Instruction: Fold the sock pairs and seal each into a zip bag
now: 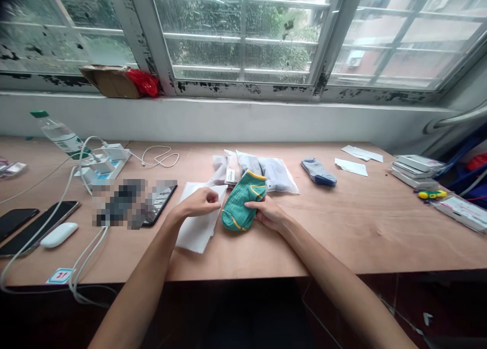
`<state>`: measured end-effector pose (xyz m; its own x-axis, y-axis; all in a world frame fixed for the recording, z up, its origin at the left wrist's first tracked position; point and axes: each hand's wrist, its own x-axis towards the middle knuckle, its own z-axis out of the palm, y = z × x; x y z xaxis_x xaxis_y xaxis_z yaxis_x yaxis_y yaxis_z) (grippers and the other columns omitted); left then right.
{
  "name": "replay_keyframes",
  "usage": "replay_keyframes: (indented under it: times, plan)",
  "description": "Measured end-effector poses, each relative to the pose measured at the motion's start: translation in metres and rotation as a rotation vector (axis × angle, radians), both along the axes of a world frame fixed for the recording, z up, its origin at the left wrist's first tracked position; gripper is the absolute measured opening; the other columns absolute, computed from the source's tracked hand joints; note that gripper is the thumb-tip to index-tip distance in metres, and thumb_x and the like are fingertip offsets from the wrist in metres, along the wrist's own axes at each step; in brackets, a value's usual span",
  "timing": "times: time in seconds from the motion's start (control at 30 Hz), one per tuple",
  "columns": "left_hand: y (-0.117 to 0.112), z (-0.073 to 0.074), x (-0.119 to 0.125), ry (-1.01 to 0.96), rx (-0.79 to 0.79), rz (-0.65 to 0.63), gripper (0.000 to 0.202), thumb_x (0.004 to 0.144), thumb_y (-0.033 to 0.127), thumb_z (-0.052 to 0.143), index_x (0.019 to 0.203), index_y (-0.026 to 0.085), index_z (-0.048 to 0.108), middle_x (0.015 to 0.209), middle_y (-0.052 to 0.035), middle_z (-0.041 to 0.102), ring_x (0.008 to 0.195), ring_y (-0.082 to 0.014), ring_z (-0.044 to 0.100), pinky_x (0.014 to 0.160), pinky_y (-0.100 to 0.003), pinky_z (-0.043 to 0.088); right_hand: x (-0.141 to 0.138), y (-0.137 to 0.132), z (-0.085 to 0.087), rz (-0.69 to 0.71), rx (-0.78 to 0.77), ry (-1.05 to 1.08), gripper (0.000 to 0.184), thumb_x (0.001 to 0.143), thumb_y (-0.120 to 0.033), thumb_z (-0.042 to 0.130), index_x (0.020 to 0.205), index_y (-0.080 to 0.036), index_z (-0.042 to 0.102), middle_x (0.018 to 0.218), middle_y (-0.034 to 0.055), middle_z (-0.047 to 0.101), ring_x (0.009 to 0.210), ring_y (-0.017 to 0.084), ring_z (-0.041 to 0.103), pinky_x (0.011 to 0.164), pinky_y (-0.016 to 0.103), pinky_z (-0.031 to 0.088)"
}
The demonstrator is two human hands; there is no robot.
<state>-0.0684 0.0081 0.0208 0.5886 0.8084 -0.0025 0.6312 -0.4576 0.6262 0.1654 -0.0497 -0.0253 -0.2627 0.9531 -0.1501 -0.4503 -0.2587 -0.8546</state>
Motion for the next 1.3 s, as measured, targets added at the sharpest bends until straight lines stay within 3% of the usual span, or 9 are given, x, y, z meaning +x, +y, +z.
replay_keyframes:
  times: [0.2, 0.37, 0.47, 0.57, 0.7, 0.87, 1.0, 1.13, 1.3]
  plan:
    - [-0.016, 0.034, -0.002, -0.279, 0.228, 0.293, 0.025, 0.074, 0.027, 0.053, 0.054, 0.018, 0.04, 0.054, 0.0053, 0.036, 0.053, -0.0076, 0.037, 0.052, -0.022, 0.027, 0.001, -0.002, 0.001, 0.045, -0.018, 0.048, 0.046, 0.082, -0.037, 0.071, 0.124, -0.027, 0.055, 0.132, 0.0087, 0.063, 0.117, 0.029, 0.063, 0.09, 0.052, 0.057]
    - [-0.012, 0.02, 0.038, -0.285, 0.327, 0.376, 0.023, 0.082, 0.03, 0.051, 0.062, 0.018, 0.05, 0.059, 0.002, 0.053, 0.056, -0.0105, 0.048, 0.057, -0.024, 0.033, 0.01, 0.003, 0.012, -0.173, 0.125, 0.024, 0.05, 0.069, -0.02, 0.079, 0.115, -0.026, 0.062, 0.122, 0.0037, 0.068, 0.116, 0.027, 0.063, 0.101, 0.045, 0.052]
    - [-0.009, -0.003, 0.066, -0.236, 0.275, 0.364, 0.025, 0.088, 0.033, 0.047, 0.07, 0.018, 0.057, 0.066, -0.0025, 0.061, 0.06, -0.014, 0.055, 0.06, -0.026, 0.037, 0.023, 0.005, 0.021, -0.28, 0.16, 0.036, 0.034, 0.076, -0.032, 0.073, 0.109, -0.026, 0.066, 0.116, 0.0035, 0.071, 0.114, 0.027, 0.064, 0.1, 0.046, 0.052]
    - [-0.01, -0.019, 0.084, -0.162, 0.226, 0.303, 0.022, 0.089, 0.033, 0.046, 0.082, 0.019, 0.061, 0.072, -0.0058, 0.066, 0.064, -0.0179, 0.059, 0.061, -0.027, 0.039, 0.027, 0.003, 0.026, -0.157, 0.108, 0.059, 0.032, 0.084, -0.045, 0.062, 0.109, -0.024, 0.066, 0.113, 0.006, 0.072, 0.111, 0.028, 0.065, 0.096, 0.05, 0.053]
    - [-0.01, -0.027, 0.086, -0.157, 0.2, 0.148, 0.018, 0.08, 0.019, 0.05, 0.093, 0.02, 0.062, 0.083, -0.0065, 0.07, 0.073, -0.0219, 0.063, 0.063, -0.028, 0.041, 0.021, 0.002, 0.022, -0.116, 0.056, 0.037, 0.033, 0.081, -0.037, 0.07, 0.11, -0.024, 0.063, 0.111, 0.005, 0.072, 0.105, 0.027, 0.067, 0.09, 0.049, 0.056]
    - [0.0, -0.026, 0.074, -0.22, 0.181, -0.02, 0.011, 0.075, 0.015, 0.049, 0.077, 0.018, 0.059, 0.074, -0.0032, 0.067, 0.066, -0.0169, 0.057, 0.062, -0.026, 0.038, 0.017, 0.006, 0.013, -0.192, 0.078, 0.008, 0.04, 0.074, -0.03, 0.079, 0.11, -0.025, 0.062, 0.115, 0.0045, 0.071, 0.103, 0.025, 0.068, 0.089, 0.044, 0.057]
    - [0.002, -0.018, 0.07, -0.327, 0.17, 0.027, 0.017, 0.083, 0.023, 0.045, 0.068, 0.017, 0.051, 0.064, 0.001, 0.055, 0.06, -0.0115, 0.047, 0.057, -0.024, 0.034, 0.016, 0.01, 0.001, -0.229, 0.05, -0.024, 0.046, 0.072, -0.032, 0.08, 0.113, -0.028, 0.06, 0.116, 0.0033, 0.07, 0.096, 0.023, 0.069, 0.08, 0.043, 0.06]
    - [-0.005, -0.004, 0.072, -0.376, 0.163, 0.056, 0.029, 0.089, 0.032, 0.042, 0.065, 0.018, 0.046, 0.062, 0.0024, 0.05, 0.059, -0.0107, 0.045, 0.058, -0.024, 0.035, 0.013, 0.016, -0.014, -0.32, 0.093, -0.117, 0.043, 0.07, -0.035, 0.082, 0.107, -0.023, 0.064, 0.113, 0.0052, 0.071, 0.094, 0.022, 0.07, 0.084, 0.039, 0.058]
    - [-0.01, -0.002, 0.073, -0.05, 0.212, 0.23, 0.038, 0.091, 0.041, 0.043, 0.06, 0.019, 0.05, 0.062, -0.0042, 0.058, 0.061, -0.0173, 0.054, 0.06, -0.029, 0.035, 0.01, 0.019, -0.021, -0.423, 0.12, -0.212, 0.046, 0.066, -0.034, 0.083, 0.105, -0.02, 0.065, 0.108, 0.0058, 0.073, 0.093, 0.022, 0.07, 0.088, 0.04, 0.057]
